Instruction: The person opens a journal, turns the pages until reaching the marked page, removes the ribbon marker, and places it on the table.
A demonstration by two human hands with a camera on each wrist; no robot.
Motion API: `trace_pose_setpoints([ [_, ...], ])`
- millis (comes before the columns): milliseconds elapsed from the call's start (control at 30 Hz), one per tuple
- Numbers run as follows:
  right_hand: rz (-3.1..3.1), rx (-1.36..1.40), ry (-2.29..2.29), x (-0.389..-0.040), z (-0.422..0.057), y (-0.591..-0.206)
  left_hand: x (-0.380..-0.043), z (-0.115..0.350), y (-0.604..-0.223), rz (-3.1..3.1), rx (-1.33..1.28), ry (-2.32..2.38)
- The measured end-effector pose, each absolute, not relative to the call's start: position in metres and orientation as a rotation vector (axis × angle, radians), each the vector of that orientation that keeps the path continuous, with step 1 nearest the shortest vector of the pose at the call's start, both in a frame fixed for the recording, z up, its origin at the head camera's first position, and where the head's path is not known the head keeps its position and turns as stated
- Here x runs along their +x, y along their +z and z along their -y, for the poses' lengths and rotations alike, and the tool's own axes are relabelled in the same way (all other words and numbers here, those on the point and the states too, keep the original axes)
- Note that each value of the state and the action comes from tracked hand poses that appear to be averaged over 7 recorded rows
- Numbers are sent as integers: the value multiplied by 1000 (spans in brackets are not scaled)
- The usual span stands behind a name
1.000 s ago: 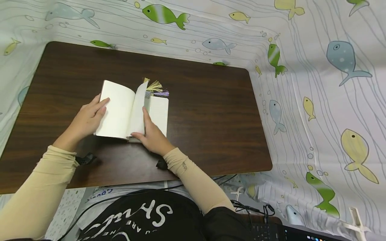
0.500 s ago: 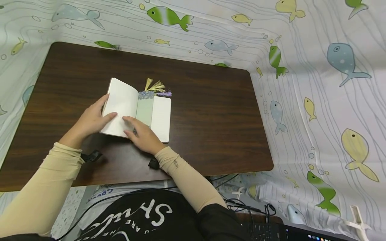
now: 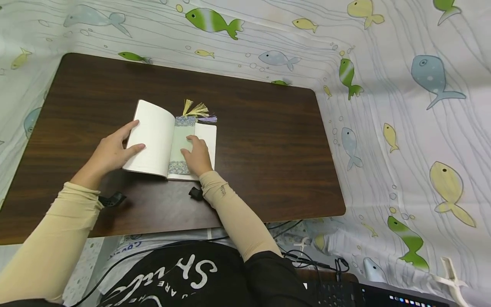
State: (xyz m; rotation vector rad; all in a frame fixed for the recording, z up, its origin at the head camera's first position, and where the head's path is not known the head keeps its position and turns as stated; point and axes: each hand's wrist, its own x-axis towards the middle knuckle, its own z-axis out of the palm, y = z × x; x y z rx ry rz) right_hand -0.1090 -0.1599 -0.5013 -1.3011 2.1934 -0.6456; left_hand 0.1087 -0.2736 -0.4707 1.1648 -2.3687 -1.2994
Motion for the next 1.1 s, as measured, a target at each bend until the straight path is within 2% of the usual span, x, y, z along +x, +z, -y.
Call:
trace_pose_setpoints([
  [133, -2163, -1255, -674, -114, 171, -499, 112, 277, -469, 2298, 1189, -1366],
  [267, -2161, -1222, -726, -150, 168, -495, 116, 280, -471, 2190, 1205, -1476],
  [567, -2334, -1096, -780, -319, 116, -484, 129, 279, -481, 1999, 1255, -1637],
  [733, -2428, -1060, -685, -392, 78, -473, 132, 279, -484, 1930, 1276, -1679],
  [900, -2532, -1072, -532, -425, 58, -466, 133, 280, -482, 1919, 1255, -1690],
  [1100, -2648, -1045, -365, -434, 54, -469, 133, 279, -479, 1929, 1231, -1689],
])
